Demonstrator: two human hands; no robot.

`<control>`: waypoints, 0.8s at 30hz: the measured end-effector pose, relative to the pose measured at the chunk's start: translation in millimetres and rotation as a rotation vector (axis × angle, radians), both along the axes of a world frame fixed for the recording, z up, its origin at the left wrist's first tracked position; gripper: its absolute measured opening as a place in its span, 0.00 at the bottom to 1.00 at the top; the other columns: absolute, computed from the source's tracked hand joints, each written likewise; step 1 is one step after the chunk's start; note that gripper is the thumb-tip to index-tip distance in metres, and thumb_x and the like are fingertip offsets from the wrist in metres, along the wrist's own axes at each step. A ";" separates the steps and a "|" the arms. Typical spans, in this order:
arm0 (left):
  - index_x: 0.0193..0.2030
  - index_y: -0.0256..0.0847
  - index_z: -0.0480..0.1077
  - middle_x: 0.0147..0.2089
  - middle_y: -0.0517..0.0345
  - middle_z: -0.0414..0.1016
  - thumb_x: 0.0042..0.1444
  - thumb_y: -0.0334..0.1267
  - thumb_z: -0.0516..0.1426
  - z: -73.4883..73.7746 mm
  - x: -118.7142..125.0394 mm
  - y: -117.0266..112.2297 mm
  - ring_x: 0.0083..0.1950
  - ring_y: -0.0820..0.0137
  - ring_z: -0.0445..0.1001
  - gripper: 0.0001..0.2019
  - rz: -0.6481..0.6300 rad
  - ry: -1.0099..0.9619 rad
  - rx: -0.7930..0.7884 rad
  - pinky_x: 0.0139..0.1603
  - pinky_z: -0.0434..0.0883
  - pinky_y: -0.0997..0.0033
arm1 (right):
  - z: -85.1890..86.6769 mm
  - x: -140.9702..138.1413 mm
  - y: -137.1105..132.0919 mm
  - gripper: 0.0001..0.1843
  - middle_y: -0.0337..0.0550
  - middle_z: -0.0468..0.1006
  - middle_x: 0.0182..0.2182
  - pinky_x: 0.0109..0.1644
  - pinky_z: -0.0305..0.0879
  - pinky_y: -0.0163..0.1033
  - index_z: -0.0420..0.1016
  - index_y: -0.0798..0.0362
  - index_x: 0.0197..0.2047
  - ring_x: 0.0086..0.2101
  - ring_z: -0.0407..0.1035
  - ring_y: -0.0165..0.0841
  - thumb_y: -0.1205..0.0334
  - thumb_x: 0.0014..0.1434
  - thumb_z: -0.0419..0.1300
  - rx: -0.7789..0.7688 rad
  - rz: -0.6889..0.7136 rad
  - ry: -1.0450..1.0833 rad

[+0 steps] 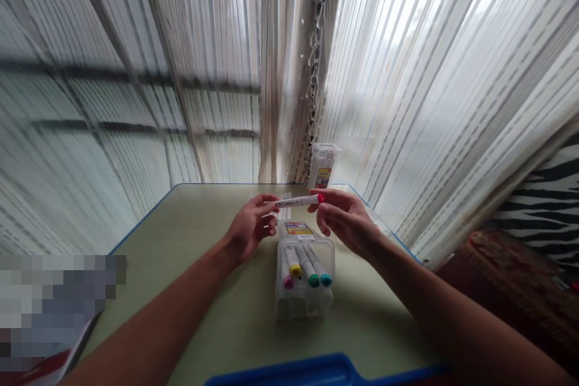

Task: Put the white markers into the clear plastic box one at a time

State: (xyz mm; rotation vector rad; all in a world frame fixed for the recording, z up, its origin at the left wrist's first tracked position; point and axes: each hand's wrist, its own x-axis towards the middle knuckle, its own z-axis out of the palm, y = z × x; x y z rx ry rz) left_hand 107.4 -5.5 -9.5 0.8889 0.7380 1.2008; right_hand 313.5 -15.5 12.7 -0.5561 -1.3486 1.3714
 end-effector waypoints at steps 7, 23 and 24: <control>0.40 0.36 0.72 0.32 0.61 0.68 0.49 0.34 0.65 0.3 1.9 0.7 0.21 0.81 0.61 0.12 0.128 0.027 0.097 0.19 0.60 0.79 | -6.0 3.8 9.9 0.14 0.42 0.80 0.29 0.19 0.58 0.31 0.82 0.53 0.41 0.19 0.66 0.24 0.57 0.51 0.70 -0.028 -0.129 0.005; 0.45 0.36 0.75 0.30 0.61 0.71 0.49 0.38 0.66 7.8 12.9 -12.8 0.19 0.83 0.59 0.16 0.189 0.044 0.348 0.18 0.56 0.78 | -19.5 12.2 29.2 0.17 0.42 0.79 0.28 0.19 0.58 0.32 0.79 0.55 0.40 0.17 0.66 0.26 0.60 0.46 0.71 -0.276 -0.295 0.008; 0.45 0.36 0.75 0.30 0.61 0.71 0.49 0.38 0.66 7.7 12.6 -12.3 0.19 0.83 0.59 0.16 0.199 0.046 0.347 0.18 0.56 0.78 | -19.5 12.5 29.5 0.17 0.43 0.79 0.29 0.19 0.58 0.32 0.79 0.55 0.40 0.18 0.66 0.25 0.61 0.46 0.71 -0.278 -0.297 0.012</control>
